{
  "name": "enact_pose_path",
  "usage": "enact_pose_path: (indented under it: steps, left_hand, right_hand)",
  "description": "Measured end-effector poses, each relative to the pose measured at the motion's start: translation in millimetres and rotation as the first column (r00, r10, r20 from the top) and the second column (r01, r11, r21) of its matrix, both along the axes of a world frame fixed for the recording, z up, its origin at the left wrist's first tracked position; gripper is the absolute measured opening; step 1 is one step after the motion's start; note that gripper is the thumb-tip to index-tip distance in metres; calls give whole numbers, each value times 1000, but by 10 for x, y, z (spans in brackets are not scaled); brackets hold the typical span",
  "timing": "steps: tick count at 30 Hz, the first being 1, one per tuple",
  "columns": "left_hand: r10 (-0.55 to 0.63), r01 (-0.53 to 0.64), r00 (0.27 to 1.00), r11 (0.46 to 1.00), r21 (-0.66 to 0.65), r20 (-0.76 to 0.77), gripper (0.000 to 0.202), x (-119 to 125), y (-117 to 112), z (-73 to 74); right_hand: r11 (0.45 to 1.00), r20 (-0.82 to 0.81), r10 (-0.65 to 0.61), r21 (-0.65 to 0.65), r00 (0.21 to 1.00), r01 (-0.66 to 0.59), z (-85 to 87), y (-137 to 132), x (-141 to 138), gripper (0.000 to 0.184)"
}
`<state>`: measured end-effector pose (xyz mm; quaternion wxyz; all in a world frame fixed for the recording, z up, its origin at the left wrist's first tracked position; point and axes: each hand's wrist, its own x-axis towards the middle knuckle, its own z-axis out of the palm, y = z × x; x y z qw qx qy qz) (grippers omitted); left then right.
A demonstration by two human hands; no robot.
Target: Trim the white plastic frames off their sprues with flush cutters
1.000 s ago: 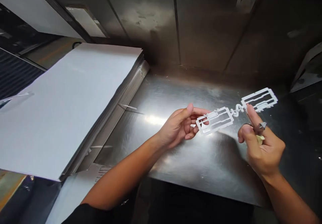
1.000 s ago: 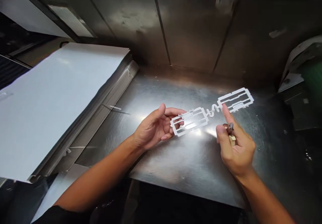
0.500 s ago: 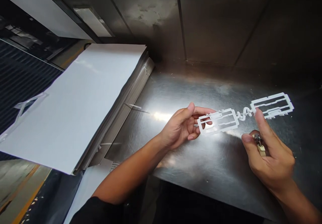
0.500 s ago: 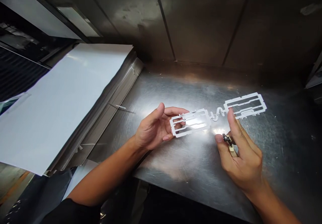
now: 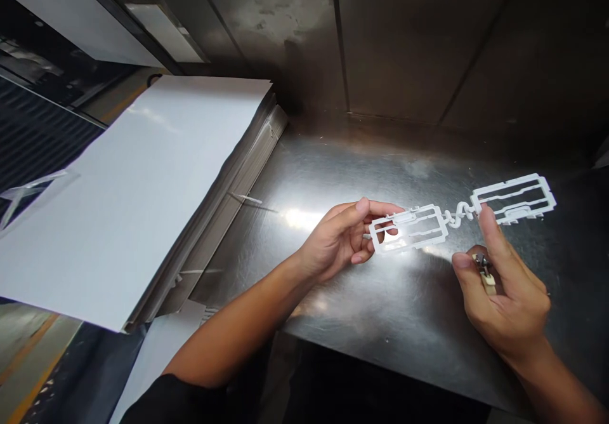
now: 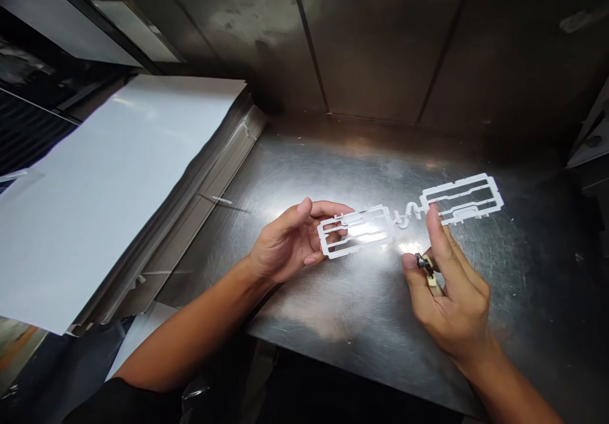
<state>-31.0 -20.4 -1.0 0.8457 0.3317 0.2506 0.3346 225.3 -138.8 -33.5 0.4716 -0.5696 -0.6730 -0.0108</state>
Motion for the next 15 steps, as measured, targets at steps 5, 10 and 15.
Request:
enact_pose_path:
  steps: [5, 10, 15]
  left_hand:
    - [-10, 11, 1000, 999, 43, -19, 49, -25, -16, -13]
    - [59, -21, 964, 989, 147, -258, 40, 21, -45, -54]
    - [166, -102, 914, 977, 184, -371, 48, 64, -21, -50]
  right_hand:
    - [1000, 37, -3, 26, 999, 2, 27, 12, -16, 72]
    - [992, 108, 122, 25, 987, -126, 98, 53, -105, 79]
    - [977, 93, 208, 24, 974, -211, 76, 45, -120, 82]
